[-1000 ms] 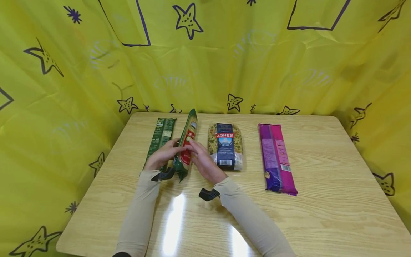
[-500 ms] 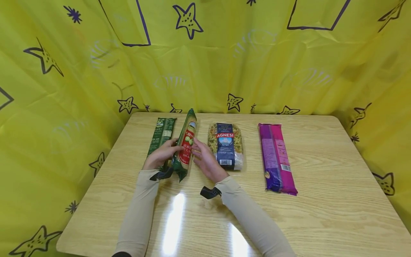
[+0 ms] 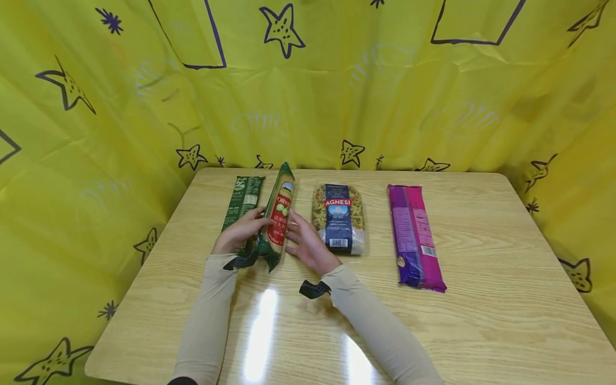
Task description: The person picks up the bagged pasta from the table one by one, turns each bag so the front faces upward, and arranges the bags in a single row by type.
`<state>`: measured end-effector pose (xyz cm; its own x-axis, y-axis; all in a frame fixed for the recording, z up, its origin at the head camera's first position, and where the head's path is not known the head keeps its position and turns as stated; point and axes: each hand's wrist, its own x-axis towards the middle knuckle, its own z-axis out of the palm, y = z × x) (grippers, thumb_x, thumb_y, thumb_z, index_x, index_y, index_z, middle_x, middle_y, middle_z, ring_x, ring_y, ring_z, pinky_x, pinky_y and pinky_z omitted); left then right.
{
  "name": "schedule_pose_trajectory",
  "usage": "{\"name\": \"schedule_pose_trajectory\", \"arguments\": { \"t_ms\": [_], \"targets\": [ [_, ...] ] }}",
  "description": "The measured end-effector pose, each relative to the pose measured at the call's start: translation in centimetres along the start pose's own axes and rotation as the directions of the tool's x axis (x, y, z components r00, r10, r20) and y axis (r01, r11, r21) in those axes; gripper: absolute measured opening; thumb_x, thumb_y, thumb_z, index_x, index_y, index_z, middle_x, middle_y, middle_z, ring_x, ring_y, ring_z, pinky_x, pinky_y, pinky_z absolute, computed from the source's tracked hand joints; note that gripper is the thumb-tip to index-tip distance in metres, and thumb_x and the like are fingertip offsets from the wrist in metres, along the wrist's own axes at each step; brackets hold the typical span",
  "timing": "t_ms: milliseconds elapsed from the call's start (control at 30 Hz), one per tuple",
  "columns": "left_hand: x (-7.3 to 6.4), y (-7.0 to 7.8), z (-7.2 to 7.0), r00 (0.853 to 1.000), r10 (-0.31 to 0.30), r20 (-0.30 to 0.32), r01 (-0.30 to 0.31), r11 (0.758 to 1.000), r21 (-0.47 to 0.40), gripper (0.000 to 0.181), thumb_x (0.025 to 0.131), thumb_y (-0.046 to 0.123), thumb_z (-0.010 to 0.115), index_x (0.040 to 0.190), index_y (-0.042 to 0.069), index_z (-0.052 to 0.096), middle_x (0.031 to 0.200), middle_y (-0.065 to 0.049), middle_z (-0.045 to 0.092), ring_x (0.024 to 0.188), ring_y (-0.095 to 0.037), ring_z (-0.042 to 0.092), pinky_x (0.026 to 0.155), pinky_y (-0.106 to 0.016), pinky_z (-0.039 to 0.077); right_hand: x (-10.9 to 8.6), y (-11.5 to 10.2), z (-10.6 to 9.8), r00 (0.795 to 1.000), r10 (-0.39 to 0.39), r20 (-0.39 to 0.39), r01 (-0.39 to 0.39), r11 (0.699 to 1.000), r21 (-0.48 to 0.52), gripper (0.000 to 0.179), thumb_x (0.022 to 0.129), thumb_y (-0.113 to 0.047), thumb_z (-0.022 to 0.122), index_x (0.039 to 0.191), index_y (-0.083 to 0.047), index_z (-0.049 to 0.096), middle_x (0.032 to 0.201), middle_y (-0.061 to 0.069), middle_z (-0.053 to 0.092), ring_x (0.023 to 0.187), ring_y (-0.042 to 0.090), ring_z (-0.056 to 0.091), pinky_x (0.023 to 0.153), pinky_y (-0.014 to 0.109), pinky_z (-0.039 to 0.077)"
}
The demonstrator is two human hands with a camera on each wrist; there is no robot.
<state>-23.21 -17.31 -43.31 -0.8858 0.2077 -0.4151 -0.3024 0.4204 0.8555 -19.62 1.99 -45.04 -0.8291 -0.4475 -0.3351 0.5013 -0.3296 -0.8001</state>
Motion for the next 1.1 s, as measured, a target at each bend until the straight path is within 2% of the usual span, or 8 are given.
{"name": "schedule_pose_trajectory", "arguments": {
  "t_ms": [233,767,867,1100],
  "targets": [
    [0.13,-0.25,-0.15,1.0,0.004,0.001,-0.004,1.0,0.01,0.07,0.104,0.026,0.053,0.163,0.004,0.024,0.143,-0.025,0.056,0.11,-0.025,0.059,0.083,-0.03,0.049,-0.1,0.02,0.12,1.0,0.009,0.029,-0.009,1.0,-0.002,0.079,0.108,-0.053,0.038,0.165,-0.006,0.01,0.172,0.024,0.01,0.16,0.043,0.014,0.128,0.063,0.02],
    [0.07,-0.49,-0.31,1.0,0.011,0.011,-0.011,1.0,-0.018,0.066,0.107,0.024,0.048,0.163,0.002,0.023,0.12,-0.02,0.065,0.084,-0.016,0.064,0.068,-0.026,0.053,0.02,0.14,0.02,1.0,0.012,0.004,-0.012,1.0,0.014,0.078,0.108,-0.053,0.038,0.164,-0.006,0.013,0.171,0.027,0.014,0.159,0.042,0.018,0.128,0.061,0.022],
    [0.15,-0.61,-0.23,1.0,0.014,0.015,-0.014,0.999,-0.037,0.063,0.107,0.023,0.047,0.162,0.001,0.026,0.118,-0.019,0.065,0.083,-0.016,0.064,0.068,-0.026,0.054,0.07,0.13,-0.01,1.0,0.01,-0.011,-0.01,1.0,0.02,0.078,0.107,-0.053,0.039,0.164,-0.006,0.012,0.17,0.026,0.015,0.159,0.042,0.019,0.128,0.061,0.021],
    [0.39,-0.84,-0.05,0.998,0.047,0.036,-0.043,0.993,-0.106,0.055,0.108,0.018,0.044,0.157,-0.003,0.033,0.127,-0.022,0.061,0.093,-0.017,0.063,0.074,-0.025,0.055,0.04,0.11,-0.01,0.999,0.002,-0.043,-0.001,1.0,0.029,0.077,0.107,-0.051,0.04,0.164,-0.006,0.014,0.169,0.026,0.018,0.158,0.042,0.02,0.128,0.061,0.021]
  ]
}}
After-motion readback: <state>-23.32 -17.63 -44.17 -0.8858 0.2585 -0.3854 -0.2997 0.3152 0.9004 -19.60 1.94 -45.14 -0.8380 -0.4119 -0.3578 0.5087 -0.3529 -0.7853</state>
